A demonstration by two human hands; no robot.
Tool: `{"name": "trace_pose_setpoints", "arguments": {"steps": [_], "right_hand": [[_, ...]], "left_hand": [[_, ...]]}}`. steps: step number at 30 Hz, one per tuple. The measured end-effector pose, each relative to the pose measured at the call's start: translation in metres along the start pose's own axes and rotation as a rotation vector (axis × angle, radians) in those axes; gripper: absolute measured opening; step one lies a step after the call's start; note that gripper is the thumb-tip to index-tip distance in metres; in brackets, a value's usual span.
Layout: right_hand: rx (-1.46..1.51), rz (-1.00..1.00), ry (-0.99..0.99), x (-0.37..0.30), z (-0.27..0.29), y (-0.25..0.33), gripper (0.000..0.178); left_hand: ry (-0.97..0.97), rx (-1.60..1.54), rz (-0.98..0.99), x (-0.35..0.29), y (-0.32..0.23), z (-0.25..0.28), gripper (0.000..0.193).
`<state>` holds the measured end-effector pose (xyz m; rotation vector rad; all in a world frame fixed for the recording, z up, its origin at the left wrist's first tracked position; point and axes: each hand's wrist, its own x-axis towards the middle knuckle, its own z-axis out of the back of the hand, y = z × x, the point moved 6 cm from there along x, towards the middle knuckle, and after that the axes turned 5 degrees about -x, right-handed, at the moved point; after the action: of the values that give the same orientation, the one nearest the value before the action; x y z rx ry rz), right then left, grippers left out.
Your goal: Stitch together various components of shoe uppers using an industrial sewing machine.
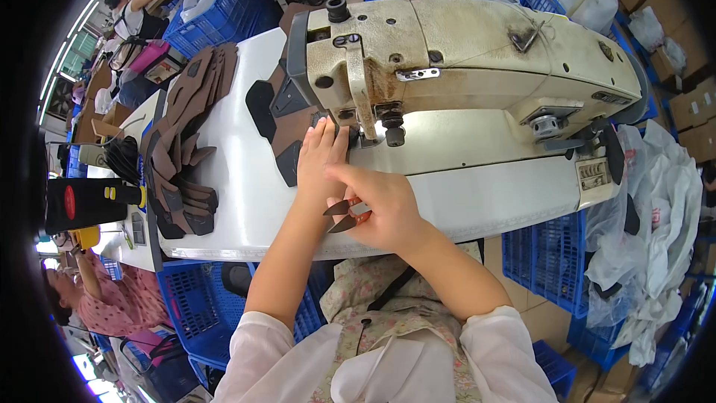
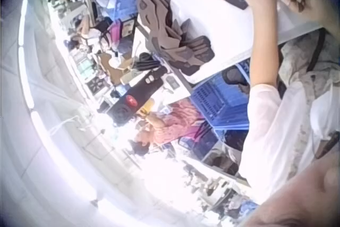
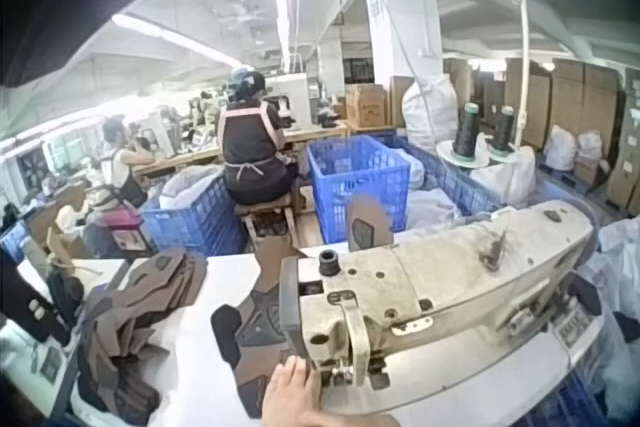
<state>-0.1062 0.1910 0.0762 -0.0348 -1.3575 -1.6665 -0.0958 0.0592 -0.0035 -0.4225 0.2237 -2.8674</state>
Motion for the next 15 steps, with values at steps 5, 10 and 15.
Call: {"name": "trace_pose_setpoints", "arguments": {"steps": [5,10,15], "right_hand": [[-0.184,0.187,0.001,0.008,0.012,0.002,0.051],[-0.288,0.252,-0.008,0.004,0.013,0.007,0.061],[-0.225,0.102,0.165,-0.015,0.008,0.001,0.055]], "left_hand": [[0.016,0.021,-0.007,0.001,-0.002,0.002,0.055],[-0.026,0.085,-0.007,0.000,0.008,0.001,0.052],[-0.014,0.136,0.108,-0.007,0.047,0.007,0.050]]}}
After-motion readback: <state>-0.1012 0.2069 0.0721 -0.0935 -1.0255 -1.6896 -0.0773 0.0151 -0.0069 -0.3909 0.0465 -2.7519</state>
